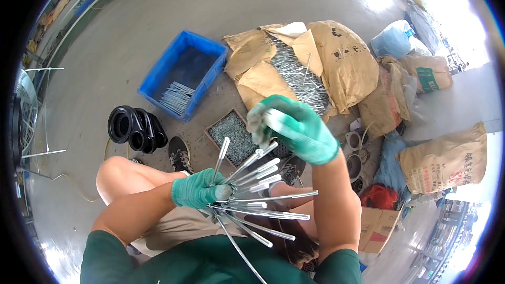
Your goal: The person picks up metal rods from a large bag and sorts them into a blue container, handling them by hand and in small bundles.
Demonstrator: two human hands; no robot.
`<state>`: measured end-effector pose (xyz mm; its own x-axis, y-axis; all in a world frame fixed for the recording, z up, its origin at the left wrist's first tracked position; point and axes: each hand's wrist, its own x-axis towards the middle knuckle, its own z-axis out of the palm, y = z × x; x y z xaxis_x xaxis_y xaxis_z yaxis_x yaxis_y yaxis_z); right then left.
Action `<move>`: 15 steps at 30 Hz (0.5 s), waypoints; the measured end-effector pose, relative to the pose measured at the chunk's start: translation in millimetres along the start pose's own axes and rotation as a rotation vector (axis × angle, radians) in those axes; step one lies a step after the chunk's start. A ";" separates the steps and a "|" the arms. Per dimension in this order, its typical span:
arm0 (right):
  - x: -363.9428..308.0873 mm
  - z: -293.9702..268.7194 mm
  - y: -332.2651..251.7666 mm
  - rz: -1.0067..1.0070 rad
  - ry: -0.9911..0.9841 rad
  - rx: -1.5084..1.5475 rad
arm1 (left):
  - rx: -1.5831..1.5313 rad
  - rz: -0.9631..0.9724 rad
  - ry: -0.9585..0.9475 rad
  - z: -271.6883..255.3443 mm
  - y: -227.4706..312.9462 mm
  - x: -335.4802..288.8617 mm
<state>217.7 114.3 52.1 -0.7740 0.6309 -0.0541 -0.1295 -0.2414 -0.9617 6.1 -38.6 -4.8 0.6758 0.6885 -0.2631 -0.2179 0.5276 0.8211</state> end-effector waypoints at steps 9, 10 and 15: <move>-19.7 -0.3 -44.6 0.003 -0.142 -0.496 | 0.063 -0.008 0.013 0.9 4.7 4.1; -21.5 -0.4 -47.2 0.060 -0.142 -0.524 | 0.028 -0.059 0.031 3.1 6.1 4.3; -24.9 1.4 -57.7 0.015 -0.183 -0.821 | 0.134 -0.006 0.097 4.9 2.4 9.4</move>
<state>243.5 111.4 109.3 -0.8694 0.4854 -0.0923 0.3191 0.4090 -0.8550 15.4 -33.3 -2.9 0.6042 0.7340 -0.3102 -0.1141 0.4650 0.8779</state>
